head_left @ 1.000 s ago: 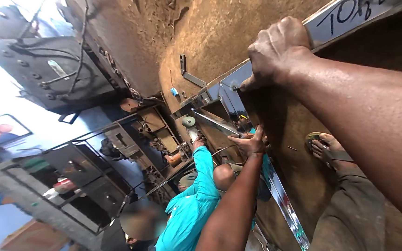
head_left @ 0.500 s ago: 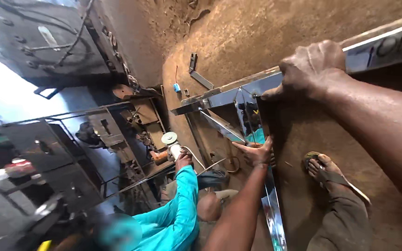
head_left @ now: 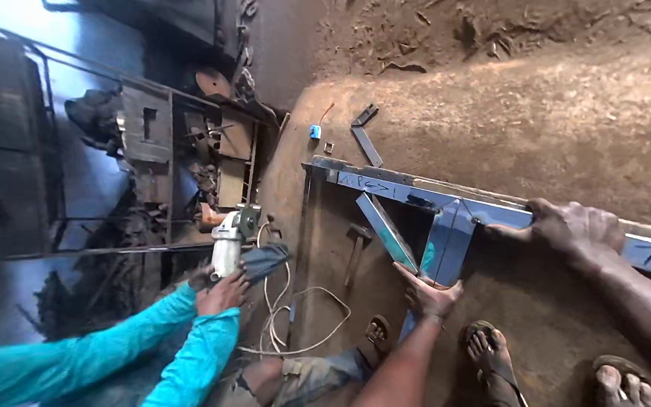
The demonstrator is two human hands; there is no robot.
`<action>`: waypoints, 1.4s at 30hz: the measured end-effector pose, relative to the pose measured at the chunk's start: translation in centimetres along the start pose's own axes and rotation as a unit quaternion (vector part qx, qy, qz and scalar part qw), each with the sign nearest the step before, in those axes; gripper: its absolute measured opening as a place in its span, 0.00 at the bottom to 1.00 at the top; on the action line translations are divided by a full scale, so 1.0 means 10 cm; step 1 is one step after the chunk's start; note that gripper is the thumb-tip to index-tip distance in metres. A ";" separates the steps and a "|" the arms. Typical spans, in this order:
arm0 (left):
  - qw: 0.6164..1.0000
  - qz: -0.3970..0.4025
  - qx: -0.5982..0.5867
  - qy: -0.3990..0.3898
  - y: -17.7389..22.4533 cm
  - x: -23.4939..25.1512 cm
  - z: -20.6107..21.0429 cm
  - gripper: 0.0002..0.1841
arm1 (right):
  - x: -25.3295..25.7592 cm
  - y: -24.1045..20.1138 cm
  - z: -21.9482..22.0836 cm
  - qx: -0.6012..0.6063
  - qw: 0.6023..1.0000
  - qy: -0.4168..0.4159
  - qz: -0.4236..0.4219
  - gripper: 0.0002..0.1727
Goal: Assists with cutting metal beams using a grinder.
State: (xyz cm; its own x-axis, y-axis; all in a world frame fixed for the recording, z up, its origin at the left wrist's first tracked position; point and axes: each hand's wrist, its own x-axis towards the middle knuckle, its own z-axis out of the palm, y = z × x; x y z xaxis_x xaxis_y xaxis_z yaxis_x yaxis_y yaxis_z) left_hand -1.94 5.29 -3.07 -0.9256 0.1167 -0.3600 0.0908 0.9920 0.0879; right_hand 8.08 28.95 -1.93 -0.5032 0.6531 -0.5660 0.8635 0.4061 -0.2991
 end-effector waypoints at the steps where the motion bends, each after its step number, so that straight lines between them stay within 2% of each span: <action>1: 1.000 -0.010 -0.004 -0.018 0.03 -0.01 -0.04 0.89 | 0.01 0.00 0.02 0.001 1.000 0.007 0.000 0.50; 8: 0.995 -0.041 -0.007 -0.088 0.07 0.00 -0.16 0.88 | 0.00 -0.05 0.00 -0.026 1.000 0.012 0.007 0.46; 12: 0.992 -0.048 0.009 -0.114 0.07 0.02 -0.19 0.88 | 0.00 -0.07 0.03 -0.047 0.999 0.013 0.015 0.49; 22: 0.993 -0.053 0.008 -0.104 0.05 0.01 -0.19 0.88 | -0.02 -0.07 0.04 -0.047 0.998 0.016 0.027 0.51; 42: 0.998 -0.025 0.023 -0.047 -0.02 0.03 -0.04 0.90 | 0.03 -0.04 0.05 -0.033 0.999 -0.004 0.028 0.50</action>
State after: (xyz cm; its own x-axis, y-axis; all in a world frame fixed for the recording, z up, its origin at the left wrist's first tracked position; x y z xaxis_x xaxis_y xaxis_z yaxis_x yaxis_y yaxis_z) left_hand -2.40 5.13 -2.84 -0.8907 0.0689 -0.4493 0.0642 0.9976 0.0256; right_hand 7.59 28.64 -2.35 -0.4539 0.6711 -0.5862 0.8858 0.4112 -0.2151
